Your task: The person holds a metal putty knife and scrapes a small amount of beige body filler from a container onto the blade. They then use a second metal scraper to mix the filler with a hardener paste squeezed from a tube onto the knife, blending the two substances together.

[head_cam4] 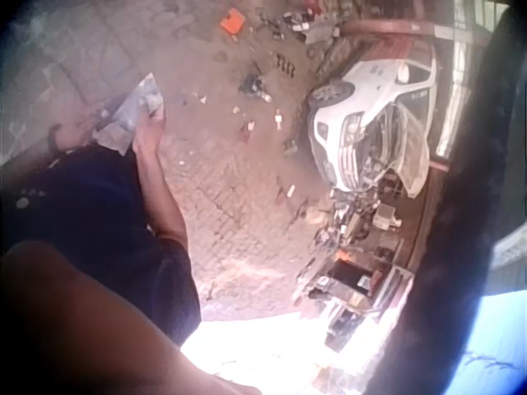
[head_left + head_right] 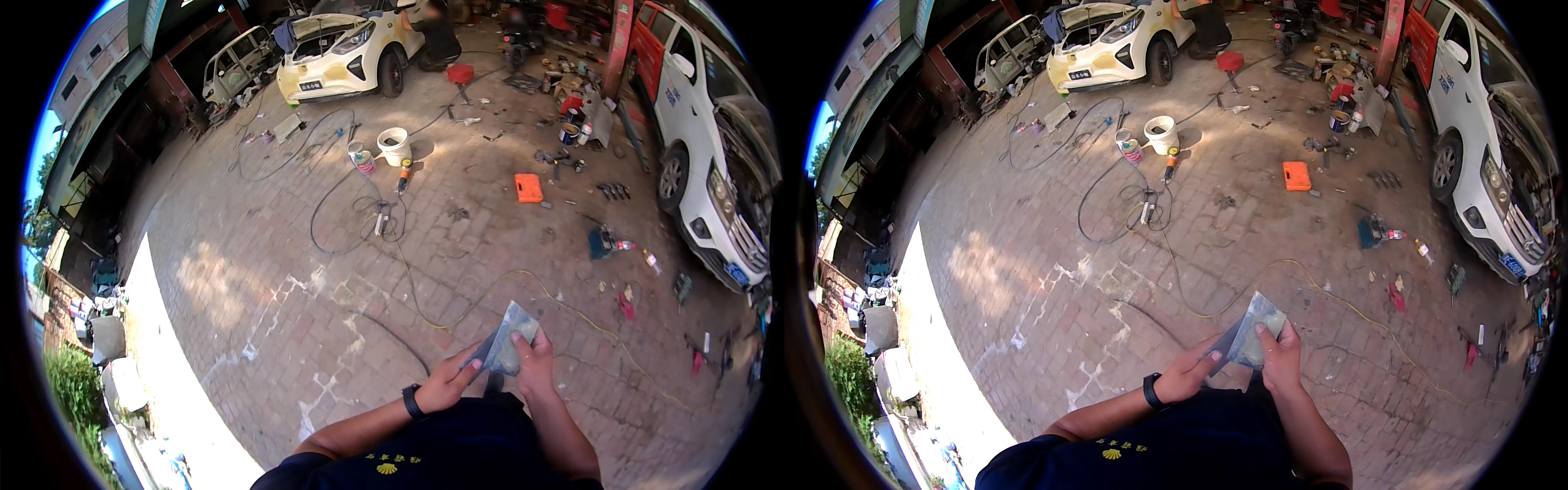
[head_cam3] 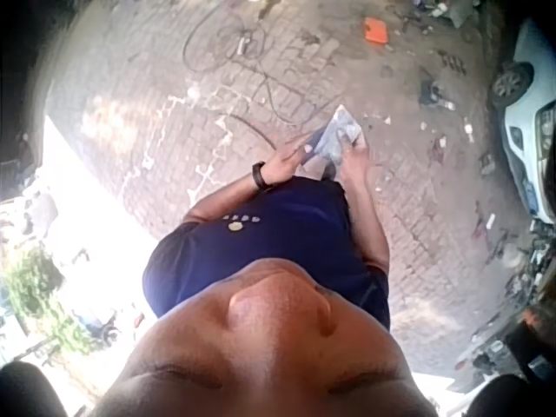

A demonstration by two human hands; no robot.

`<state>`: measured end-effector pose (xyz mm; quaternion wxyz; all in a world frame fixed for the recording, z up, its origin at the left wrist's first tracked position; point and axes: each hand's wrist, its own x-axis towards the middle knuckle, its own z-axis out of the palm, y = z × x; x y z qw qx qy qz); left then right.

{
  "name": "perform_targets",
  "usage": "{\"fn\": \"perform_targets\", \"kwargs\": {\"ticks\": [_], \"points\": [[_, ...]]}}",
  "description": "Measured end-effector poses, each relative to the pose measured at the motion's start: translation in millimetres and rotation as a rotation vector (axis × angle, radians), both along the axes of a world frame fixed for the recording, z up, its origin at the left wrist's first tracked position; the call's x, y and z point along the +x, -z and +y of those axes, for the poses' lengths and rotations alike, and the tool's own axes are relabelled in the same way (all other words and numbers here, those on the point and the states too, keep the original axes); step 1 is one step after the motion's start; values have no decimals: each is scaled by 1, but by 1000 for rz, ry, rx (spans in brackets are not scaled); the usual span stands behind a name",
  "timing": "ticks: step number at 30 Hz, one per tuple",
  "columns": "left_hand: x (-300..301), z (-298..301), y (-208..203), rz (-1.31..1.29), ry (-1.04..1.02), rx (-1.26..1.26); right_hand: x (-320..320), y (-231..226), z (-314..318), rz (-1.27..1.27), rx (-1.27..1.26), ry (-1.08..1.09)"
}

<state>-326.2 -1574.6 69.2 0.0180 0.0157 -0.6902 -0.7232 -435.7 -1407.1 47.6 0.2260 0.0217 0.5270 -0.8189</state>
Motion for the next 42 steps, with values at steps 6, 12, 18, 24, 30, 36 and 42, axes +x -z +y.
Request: {"fn": "perform_targets", "kwargs": {"ticks": [6, 12, 18, 24, 30, 36, 42], "points": [[48, -51, 7, -195, 156, 124, 54, -7, -53, 126, 24, -511], [121, -96, 13, -175, 21, 626, 83, -7, -117, -30, -129, -750], [161, -141, 17, -66, -223, 770, 106, -1, -168, -274, -373, -907], [180, -198, 51, -168, -819, 520, 107, 4, -242, -338, -350, -1034], [177, -272, 45, -119, -1064, 248, 89, 44, -371, -156, -44, -957], [140, -388, 52, -206, -987, 91, 75, 99, -535, 119, 53, -980], [105, -530, 13, -260, -820, -64, 30, 107, -683, 265, 147, -870]]}}
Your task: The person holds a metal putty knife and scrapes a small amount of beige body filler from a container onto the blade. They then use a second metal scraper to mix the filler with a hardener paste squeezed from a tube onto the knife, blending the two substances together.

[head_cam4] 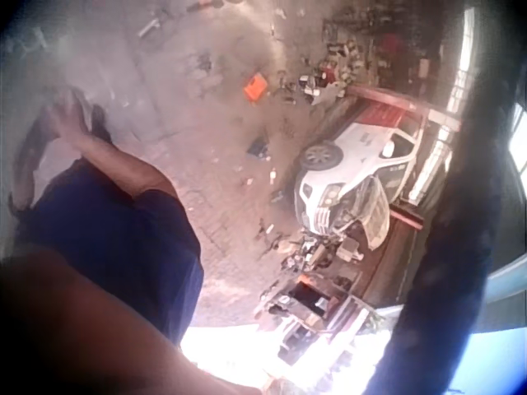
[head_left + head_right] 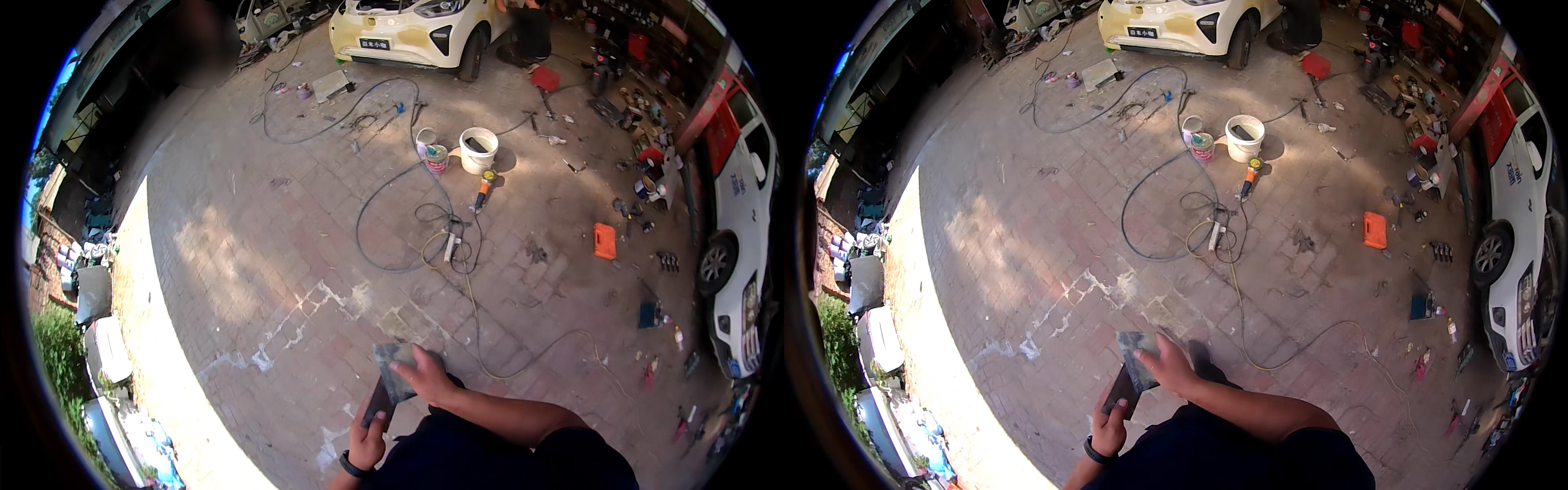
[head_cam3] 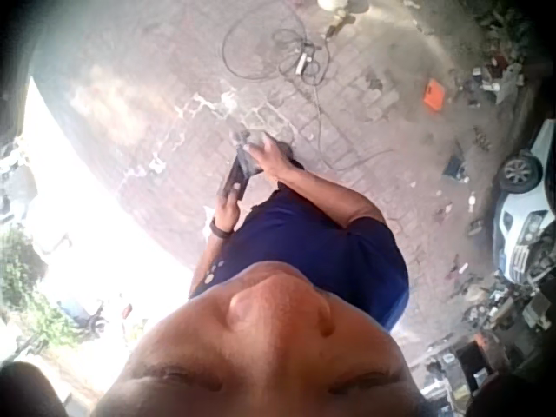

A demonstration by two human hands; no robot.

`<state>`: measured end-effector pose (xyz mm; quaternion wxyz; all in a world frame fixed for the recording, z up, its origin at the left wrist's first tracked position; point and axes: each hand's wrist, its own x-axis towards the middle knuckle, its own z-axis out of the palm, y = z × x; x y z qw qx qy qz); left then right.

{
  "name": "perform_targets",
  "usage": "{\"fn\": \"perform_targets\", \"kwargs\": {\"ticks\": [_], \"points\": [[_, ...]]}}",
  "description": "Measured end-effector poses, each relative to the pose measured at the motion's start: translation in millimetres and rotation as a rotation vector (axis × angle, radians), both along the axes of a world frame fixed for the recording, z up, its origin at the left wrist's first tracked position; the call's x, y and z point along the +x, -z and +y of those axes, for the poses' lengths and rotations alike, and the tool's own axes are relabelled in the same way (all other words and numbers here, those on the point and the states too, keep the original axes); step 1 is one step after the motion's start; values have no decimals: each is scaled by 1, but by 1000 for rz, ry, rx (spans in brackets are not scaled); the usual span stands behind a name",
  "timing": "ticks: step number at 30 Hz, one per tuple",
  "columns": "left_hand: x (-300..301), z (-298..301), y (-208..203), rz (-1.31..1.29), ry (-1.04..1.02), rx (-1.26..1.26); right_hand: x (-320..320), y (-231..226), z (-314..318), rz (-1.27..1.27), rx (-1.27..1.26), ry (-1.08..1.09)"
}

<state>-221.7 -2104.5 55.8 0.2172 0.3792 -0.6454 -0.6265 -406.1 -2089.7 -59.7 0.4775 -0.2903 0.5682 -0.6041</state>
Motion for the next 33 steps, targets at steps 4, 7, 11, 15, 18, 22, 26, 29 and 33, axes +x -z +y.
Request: {"fn": "perform_targets", "kwargs": {"ticks": [4, 7, 11, 15, 18, 22, 26, 29, 33], "points": [[-12, -68, -27, -72, -72, 137, -13, -75, -74, 33, 46, -98], [1, -119, -9, -122, -97, 175, 10, -70, -123, -114, -111, -241], [17, -194, 11, -167, -68, 243, 5, -94, -185, -177, -48, -443], [7, -278, 16, -91, -50, 295, -5, -65, -261, 51, -83, -365], [-6, -354, 22, 112, 5, 282, -17, -42, -328, 149, -38, -79], [-3, -467, 17, 84, 160, 73, -11, -42, -426, 131, 55, 121], [39, -572, 26, 60, 76, 284, 53, -78, -527, 155, -44, -102], [56, -653, 17, 135, 107, 382, 61, -117, -598, 173, -51, -251], [46, -728, 12, 208, -12, 345, 38, -121, -684, 302, 0, -342]]}}
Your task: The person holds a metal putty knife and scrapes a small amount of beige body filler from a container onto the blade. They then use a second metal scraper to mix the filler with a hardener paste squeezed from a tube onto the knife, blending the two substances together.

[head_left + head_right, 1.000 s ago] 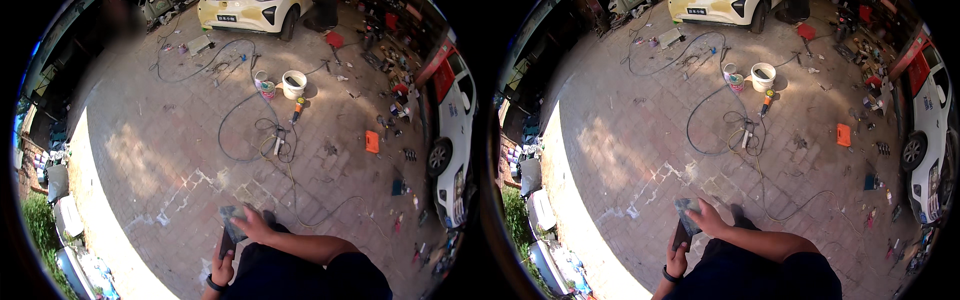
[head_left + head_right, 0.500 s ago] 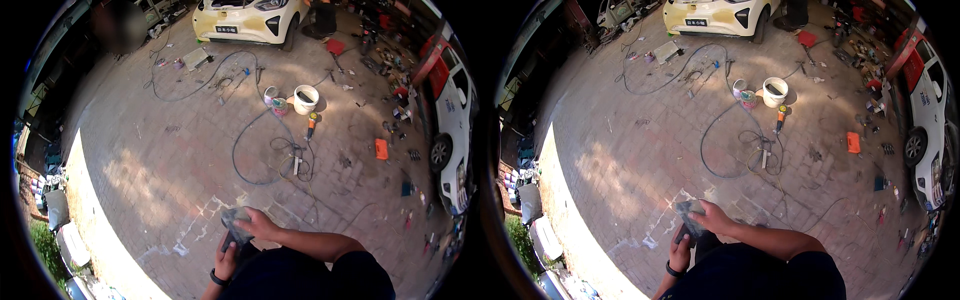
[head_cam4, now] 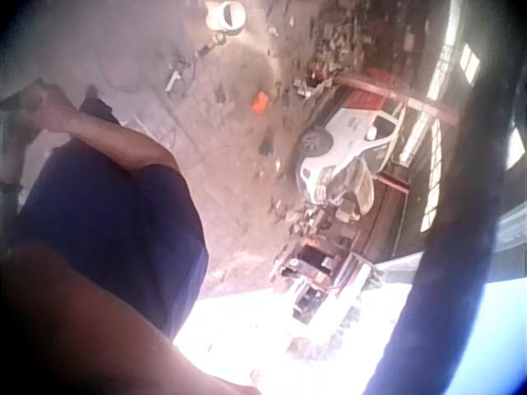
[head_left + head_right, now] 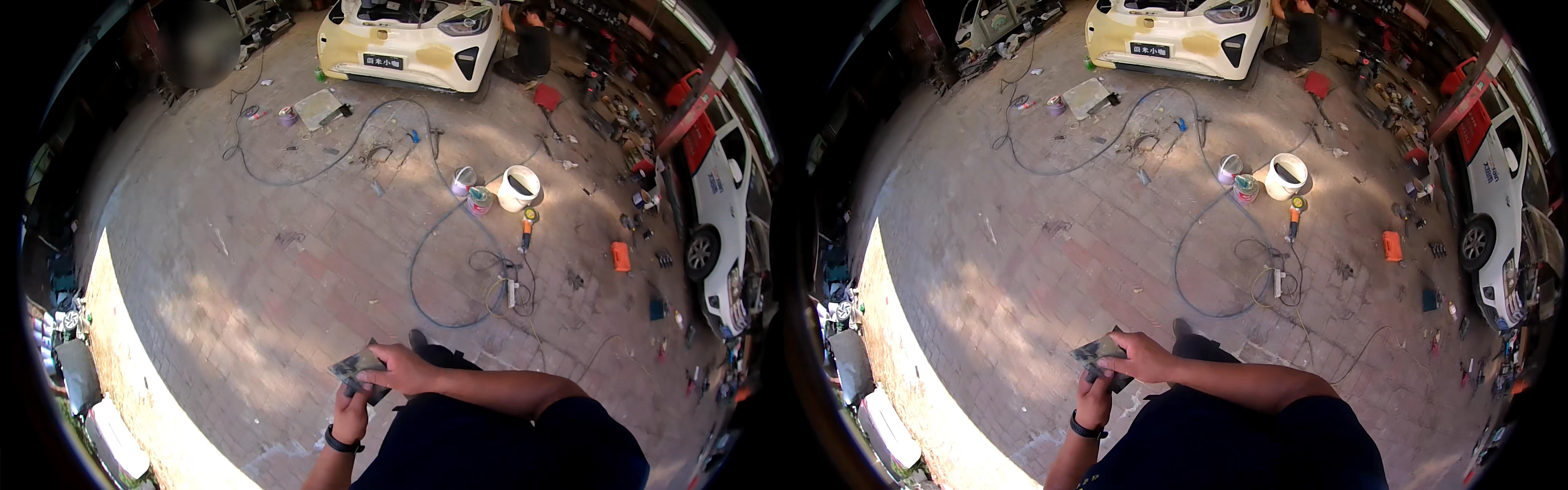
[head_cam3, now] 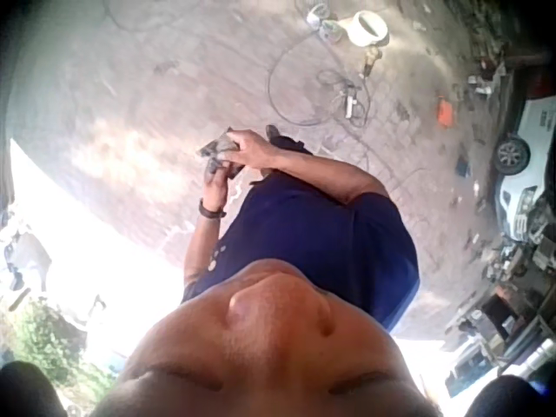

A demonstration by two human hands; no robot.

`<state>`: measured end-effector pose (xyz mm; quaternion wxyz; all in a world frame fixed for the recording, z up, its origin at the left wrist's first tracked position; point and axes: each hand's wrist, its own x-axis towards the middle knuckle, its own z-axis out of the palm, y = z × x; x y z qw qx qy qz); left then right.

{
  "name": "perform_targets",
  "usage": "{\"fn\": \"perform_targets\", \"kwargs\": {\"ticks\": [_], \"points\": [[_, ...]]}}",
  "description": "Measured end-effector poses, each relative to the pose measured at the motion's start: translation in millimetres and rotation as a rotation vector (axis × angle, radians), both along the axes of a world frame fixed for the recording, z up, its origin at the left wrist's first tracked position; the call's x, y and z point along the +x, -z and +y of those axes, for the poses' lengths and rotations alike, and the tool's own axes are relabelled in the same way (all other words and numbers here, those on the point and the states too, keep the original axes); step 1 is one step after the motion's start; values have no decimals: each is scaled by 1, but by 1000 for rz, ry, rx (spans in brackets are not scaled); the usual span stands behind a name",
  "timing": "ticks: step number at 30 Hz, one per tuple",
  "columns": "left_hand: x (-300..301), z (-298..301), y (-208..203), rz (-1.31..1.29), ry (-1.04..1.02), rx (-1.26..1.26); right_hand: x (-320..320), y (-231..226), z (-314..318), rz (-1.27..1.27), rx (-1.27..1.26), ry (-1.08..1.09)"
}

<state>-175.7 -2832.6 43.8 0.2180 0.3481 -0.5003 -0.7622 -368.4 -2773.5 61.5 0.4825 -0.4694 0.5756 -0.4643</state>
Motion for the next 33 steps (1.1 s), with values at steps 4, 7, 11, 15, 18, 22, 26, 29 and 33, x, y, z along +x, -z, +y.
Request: {"fn": "perform_targets", "kwargs": {"ticks": [4, 7, 11, 15, 18, 22, 26, 29, 33], "points": [[-40, -82, -1, -58, -257, 58, -42, 61, -82, -73, 17, 484], [-46, -147, 9, -45, -337, 108, -80, 88, -156, -213, -117, 631], [-73, -241, 4, -150, -267, 112, -102, 64, -261, -686, -140, 338], [-107, -351, -34, -258, -272, -121, -139, 12, -359, -306, -252, -39], [-137, -419, -55, -186, -387, -179, -182, -18, -421, 62, -489, -115], [-166, -507, -38, -14, -586, -56, -240, -6, -471, 395, -246, -360], [-218, -587, -8, -13, -595, 23, -269, 25, -516, -362, 186, 233], [-262, -650, 14, -142, -153, -107, -284, 54, -561, -695, -28, 707], [-329, -723, -12, -75, 428, -298, -311, 63, -631, -813, -61, 957]]}}
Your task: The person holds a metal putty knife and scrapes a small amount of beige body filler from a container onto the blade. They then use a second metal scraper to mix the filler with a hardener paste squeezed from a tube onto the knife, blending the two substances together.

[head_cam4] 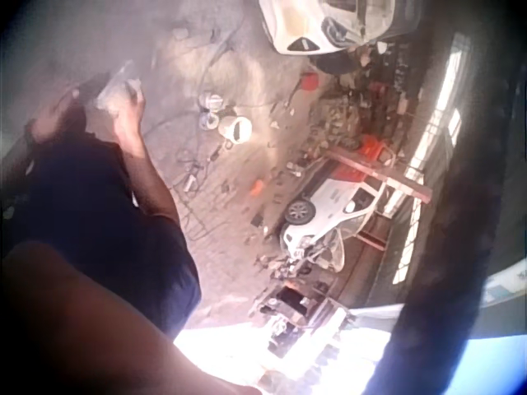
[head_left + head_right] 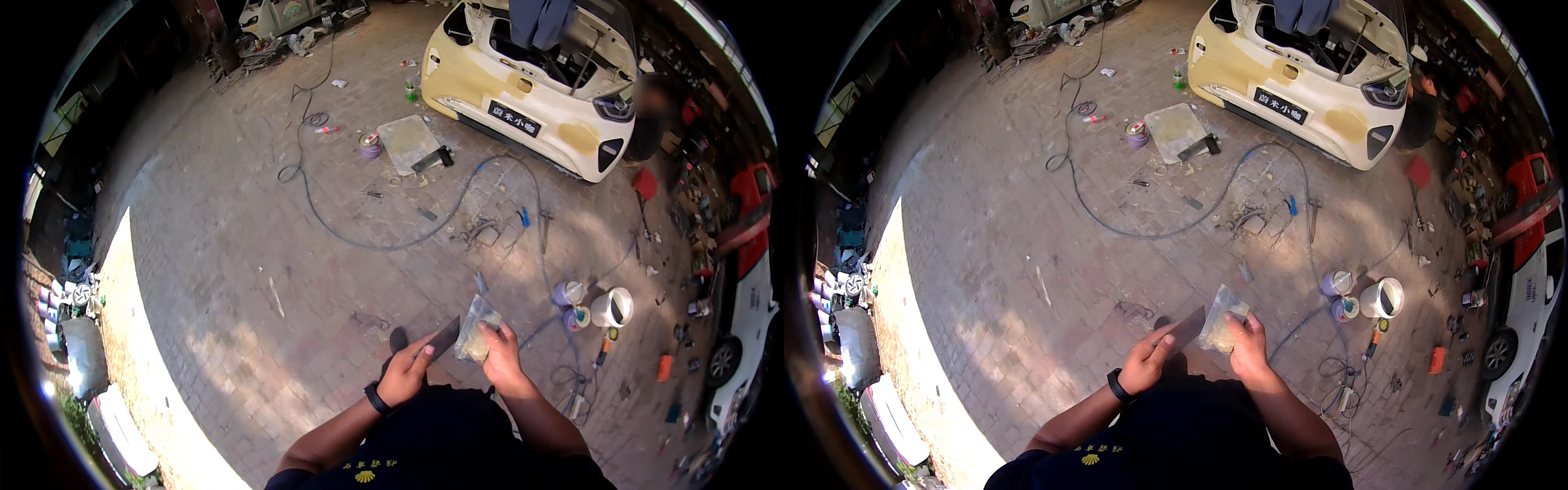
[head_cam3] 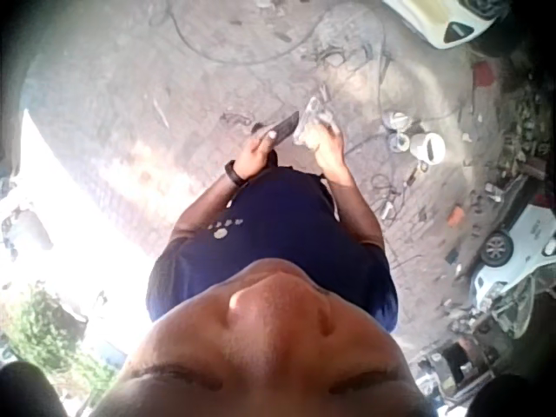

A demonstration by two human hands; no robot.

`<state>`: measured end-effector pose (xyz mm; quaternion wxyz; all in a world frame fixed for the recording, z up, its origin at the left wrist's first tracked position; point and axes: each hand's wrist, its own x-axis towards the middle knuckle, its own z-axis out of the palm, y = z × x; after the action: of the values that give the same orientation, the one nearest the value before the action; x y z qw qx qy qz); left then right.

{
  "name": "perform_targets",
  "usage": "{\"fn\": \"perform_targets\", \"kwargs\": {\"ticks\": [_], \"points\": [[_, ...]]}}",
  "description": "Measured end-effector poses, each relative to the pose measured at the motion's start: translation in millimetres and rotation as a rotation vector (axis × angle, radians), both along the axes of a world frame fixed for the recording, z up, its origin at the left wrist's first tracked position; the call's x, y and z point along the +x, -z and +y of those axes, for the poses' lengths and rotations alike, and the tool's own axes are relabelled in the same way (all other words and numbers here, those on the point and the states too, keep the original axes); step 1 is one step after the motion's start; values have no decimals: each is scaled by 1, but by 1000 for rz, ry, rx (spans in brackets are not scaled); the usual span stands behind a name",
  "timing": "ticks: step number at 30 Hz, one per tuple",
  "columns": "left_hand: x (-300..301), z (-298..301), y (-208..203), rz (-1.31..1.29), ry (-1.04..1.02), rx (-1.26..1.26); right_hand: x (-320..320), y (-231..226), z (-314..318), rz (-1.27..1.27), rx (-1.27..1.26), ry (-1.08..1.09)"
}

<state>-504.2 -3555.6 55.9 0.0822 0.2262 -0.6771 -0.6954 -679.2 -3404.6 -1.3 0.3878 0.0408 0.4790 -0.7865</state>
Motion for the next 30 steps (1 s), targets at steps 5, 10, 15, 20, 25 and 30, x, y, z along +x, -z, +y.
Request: {"fn": "perform_targets", "kwargs": {"ticks": [5, 10, 15, 20, 25, 30], "points": [[-46, -85, -5, 184, 249, -124, -9, -52, -100, 137, 80, -89], [-72, -173, -11, 112, 366, 44, -20, -68, -178, 188, 1, -311], [-102, -248, 5, 162, 233, 784, -68, -46, -251, 40, -184, -336], [-132, -337, 6, 82, 88, 536, -123, -54, -341, -194, -445, -607], [-159, -415, -19, -5, -312, 192, -154, -66, -427, -151, -475, -574], [-179, -470, -32, 28, -358, 55, -192, -71, -492, 239, -191, -378]]}}
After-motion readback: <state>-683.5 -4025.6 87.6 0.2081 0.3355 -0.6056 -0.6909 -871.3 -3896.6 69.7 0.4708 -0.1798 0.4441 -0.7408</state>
